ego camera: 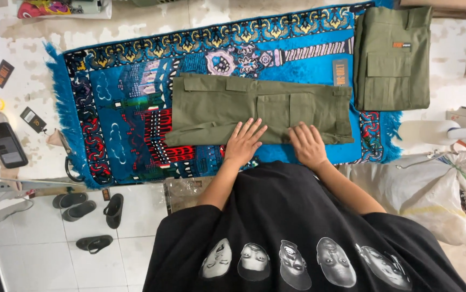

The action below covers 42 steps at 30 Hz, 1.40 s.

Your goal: The person is folding a pair of green cargo pants and then using an iron to press them on a decorative mat.

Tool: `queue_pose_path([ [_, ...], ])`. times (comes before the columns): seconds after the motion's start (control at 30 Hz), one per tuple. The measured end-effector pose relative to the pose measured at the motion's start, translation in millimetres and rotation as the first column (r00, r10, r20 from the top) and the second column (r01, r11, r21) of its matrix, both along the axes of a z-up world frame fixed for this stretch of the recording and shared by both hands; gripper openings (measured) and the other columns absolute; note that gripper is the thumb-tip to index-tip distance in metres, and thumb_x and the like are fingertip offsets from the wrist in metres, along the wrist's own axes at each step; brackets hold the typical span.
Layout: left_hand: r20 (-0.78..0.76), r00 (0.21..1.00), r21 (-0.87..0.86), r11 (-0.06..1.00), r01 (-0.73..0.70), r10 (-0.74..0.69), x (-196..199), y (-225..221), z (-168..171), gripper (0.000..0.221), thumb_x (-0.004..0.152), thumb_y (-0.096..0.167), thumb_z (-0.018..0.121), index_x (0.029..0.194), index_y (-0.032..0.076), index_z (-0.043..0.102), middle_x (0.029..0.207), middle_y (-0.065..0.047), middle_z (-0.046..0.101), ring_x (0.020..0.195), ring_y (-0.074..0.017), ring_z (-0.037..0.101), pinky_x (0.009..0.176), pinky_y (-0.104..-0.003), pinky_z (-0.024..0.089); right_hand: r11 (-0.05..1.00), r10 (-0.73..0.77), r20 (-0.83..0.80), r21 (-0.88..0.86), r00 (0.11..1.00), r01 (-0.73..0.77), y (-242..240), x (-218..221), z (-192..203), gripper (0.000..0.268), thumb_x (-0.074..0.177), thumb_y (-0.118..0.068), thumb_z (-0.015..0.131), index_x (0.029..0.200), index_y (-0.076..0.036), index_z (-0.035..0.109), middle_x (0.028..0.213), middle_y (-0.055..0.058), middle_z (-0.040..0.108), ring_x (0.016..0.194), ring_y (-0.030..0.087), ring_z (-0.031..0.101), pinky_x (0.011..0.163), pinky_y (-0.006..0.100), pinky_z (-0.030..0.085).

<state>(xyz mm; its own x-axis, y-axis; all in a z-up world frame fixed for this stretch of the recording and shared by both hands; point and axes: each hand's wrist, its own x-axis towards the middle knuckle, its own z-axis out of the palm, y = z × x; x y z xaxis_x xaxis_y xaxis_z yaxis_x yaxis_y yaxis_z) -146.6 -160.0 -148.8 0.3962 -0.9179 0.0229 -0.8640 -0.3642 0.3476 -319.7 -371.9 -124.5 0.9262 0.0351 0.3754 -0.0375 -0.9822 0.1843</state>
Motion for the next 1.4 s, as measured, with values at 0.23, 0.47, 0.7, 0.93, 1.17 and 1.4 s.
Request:
queue_pose_path([
  [0.23,0.001,0.998,0.024,0.997,0.069,-0.069,19,25,3,0.060,0.105,0.052,0.040,0.161,0.035,0.030,0.168,0.005,0.028,0.155,-0.0179,0.026,0.130,-0.042,0.014,0.918,-0.279,-0.223,0.225,0.934,0.328,-15,-17,13,0.063,0.111,-0.044,0.028,0.162,-0.011,0.046,0.163,0.027,0.041,0.152,0.046,0.032,0.117,0.067,0.010],
  [0.47,0.390,0.814,-0.017,0.887,-0.462,0.431,102,153,-11,0.057,0.089,0.056,0.063,0.130,0.018,0.060,0.117,-0.006,0.058,0.123,-0.0366,0.050,0.113,-0.056,0.034,0.779,-0.255,-0.496,0.404,0.830,0.480,-42,-4,7,0.054,0.111,-0.034,0.030,0.164,-0.024,0.035,0.172,0.013,0.025,0.157,0.038,0.022,0.124,0.062,0.015],
  [0.7,0.333,0.824,-0.308,0.879,-0.364,0.458,164,159,3,0.053,0.104,0.048,0.062,0.056,0.027,0.055,0.049,0.009,0.047,0.061,-0.0182,0.056,0.075,-0.036,0.046,0.751,-0.171,-0.577,0.449,0.799,0.484,-54,-6,6,0.056,0.109,-0.041,0.030,0.164,-0.033,0.029,0.174,0.007,0.015,0.158,0.036,0.014,0.125,0.062,0.012],
  [0.93,0.469,0.693,-0.188,0.829,-0.527,0.548,143,146,-26,0.053,0.095,0.051,0.072,0.052,0.021,0.067,0.046,0.000,0.053,0.067,-0.0233,0.059,0.079,-0.043,0.047,0.796,-0.207,-0.539,0.392,0.817,0.461,-47,-11,4,0.056,0.108,-0.044,0.033,0.163,-0.033,0.031,0.173,0.007,0.018,0.158,0.036,0.017,0.125,0.062,0.015],
  [1.17,0.561,0.470,-0.057,0.599,-0.799,0.681,110,127,-2,0.044,0.092,0.050,0.070,0.081,0.008,0.062,0.084,-0.008,0.054,0.082,-0.0297,0.057,0.064,-0.045,0.047,0.770,-0.377,-0.389,0.373,0.840,0.518,-62,-46,-19,0.065,0.105,-0.043,0.036,0.164,-0.019,0.034,0.171,0.018,0.021,0.158,0.036,0.017,0.122,0.061,0.007],
  [1.4,0.441,0.431,-0.016,0.487,-0.873,0.787,114,120,-15,0.063,0.092,0.053,0.071,0.124,0.002,0.053,0.104,-0.017,0.048,0.089,-0.0352,0.059,0.061,-0.046,0.056,0.722,-0.360,-0.490,0.393,0.794,0.570,-85,-46,-23,0.060,0.108,-0.030,0.023,0.166,-0.018,0.026,0.173,0.017,0.012,0.159,0.036,0.013,0.124,0.060,0.011],
])
